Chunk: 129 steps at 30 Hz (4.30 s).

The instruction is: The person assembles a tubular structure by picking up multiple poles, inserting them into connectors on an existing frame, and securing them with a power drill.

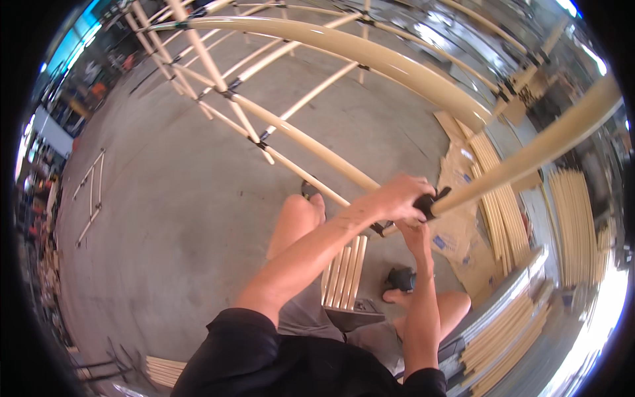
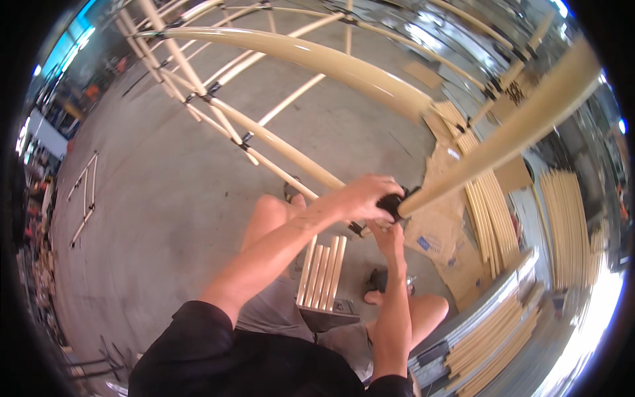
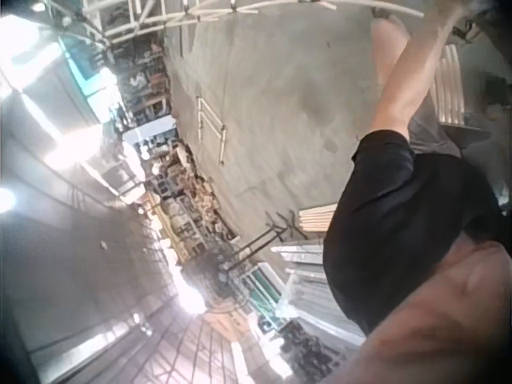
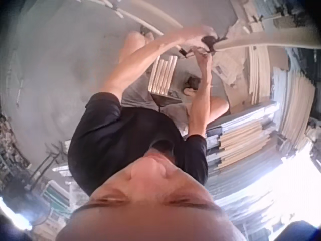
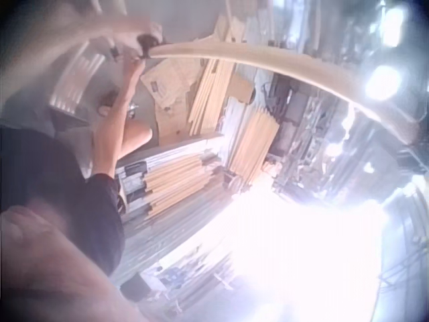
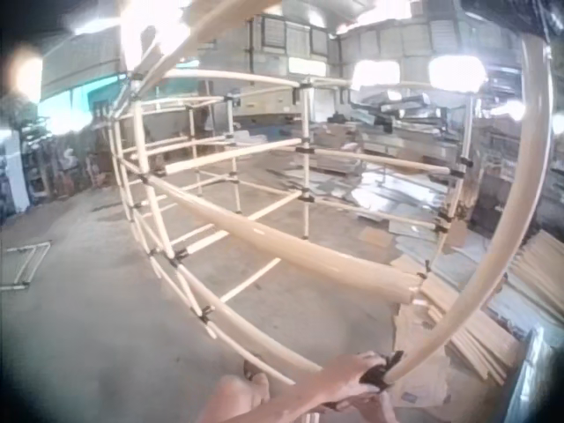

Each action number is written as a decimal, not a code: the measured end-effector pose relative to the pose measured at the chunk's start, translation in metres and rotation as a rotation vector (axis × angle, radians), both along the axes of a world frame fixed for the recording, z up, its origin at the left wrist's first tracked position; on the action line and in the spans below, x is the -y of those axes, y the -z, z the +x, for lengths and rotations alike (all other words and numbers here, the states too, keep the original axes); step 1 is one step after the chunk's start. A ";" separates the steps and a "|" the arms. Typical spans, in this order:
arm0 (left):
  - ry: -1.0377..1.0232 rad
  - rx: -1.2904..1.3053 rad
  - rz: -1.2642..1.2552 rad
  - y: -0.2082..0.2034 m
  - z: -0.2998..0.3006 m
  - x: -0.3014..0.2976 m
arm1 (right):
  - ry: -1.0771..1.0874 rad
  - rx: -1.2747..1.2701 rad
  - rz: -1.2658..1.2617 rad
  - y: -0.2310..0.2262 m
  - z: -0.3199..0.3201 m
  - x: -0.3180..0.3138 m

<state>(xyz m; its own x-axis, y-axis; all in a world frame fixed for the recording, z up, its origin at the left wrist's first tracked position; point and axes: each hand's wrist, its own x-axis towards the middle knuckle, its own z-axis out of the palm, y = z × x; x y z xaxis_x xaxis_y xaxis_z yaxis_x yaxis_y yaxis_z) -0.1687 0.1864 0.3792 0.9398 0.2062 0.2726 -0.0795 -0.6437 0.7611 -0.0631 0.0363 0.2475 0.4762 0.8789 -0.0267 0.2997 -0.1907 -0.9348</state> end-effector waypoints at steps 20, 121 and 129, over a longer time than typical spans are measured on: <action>0.052 -0.238 -0.128 0.011 -0.028 -0.050 | 0.149 -0.125 0.017 -0.107 0.012 0.000; 0.110 -0.434 -0.101 -0.045 0.035 0.009 | 0.348 0.247 0.248 -0.044 -0.030 0.006; 0.183 -0.427 -0.090 -0.074 0.035 0.010 | 0.333 0.210 0.149 -0.042 -0.027 0.004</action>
